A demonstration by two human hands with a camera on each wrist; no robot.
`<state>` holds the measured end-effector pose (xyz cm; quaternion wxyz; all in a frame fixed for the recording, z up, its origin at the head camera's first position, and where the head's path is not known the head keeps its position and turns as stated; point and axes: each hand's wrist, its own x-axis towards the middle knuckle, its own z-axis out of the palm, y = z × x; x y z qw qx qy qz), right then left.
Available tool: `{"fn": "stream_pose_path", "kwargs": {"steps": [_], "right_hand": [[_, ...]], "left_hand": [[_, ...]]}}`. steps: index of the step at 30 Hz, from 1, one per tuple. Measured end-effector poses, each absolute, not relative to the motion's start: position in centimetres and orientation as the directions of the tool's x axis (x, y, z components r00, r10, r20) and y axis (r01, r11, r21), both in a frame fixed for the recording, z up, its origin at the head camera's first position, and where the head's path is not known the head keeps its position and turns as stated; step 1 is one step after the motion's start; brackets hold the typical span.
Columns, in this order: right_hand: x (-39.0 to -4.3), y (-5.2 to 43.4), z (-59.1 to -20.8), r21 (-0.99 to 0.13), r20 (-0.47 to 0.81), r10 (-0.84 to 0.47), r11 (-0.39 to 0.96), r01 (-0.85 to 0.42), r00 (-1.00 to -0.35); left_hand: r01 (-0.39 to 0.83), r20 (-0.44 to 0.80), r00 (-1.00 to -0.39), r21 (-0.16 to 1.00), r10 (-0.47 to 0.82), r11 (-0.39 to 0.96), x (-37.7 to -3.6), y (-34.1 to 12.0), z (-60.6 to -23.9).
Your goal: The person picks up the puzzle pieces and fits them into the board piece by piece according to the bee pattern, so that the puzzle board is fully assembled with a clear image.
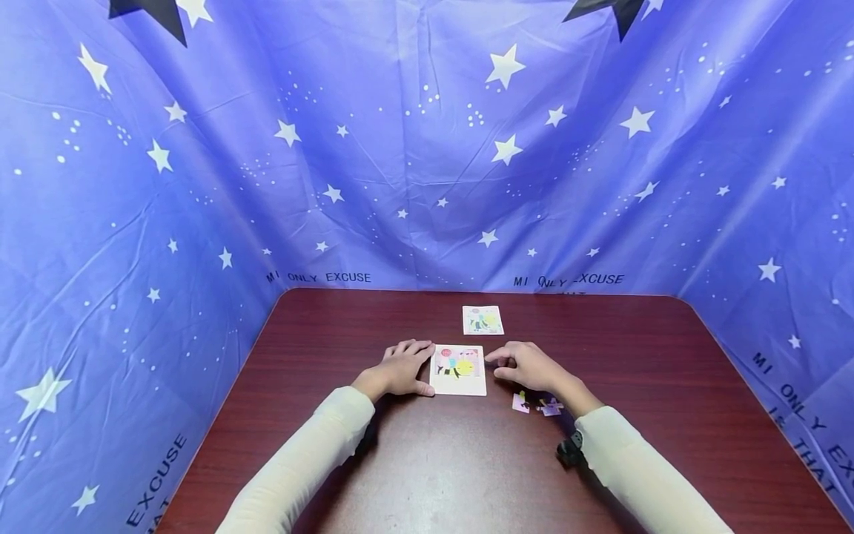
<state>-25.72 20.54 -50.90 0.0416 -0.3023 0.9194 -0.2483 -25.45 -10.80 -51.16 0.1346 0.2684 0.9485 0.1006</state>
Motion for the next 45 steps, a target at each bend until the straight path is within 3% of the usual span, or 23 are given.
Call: {"fn": "stream_pose_path", "kwargs": {"steps": [25,45], "right_hand": [[-21.8,24.7,-51.1,-0.481,0.062,-0.587,0.691,-0.54,-0.807],[-21.4,25.0,-51.7,-0.453,0.102,-0.623,0.665,-0.594,-0.775]], "left_hand": [[0.48,-0.209,-0.819,0.261,0.534,0.838,-25.4,-10.7,-50.9],[0.473,-0.205,-0.825,0.262,0.527,0.841,-25.4,-10.6,-51.2]]}}
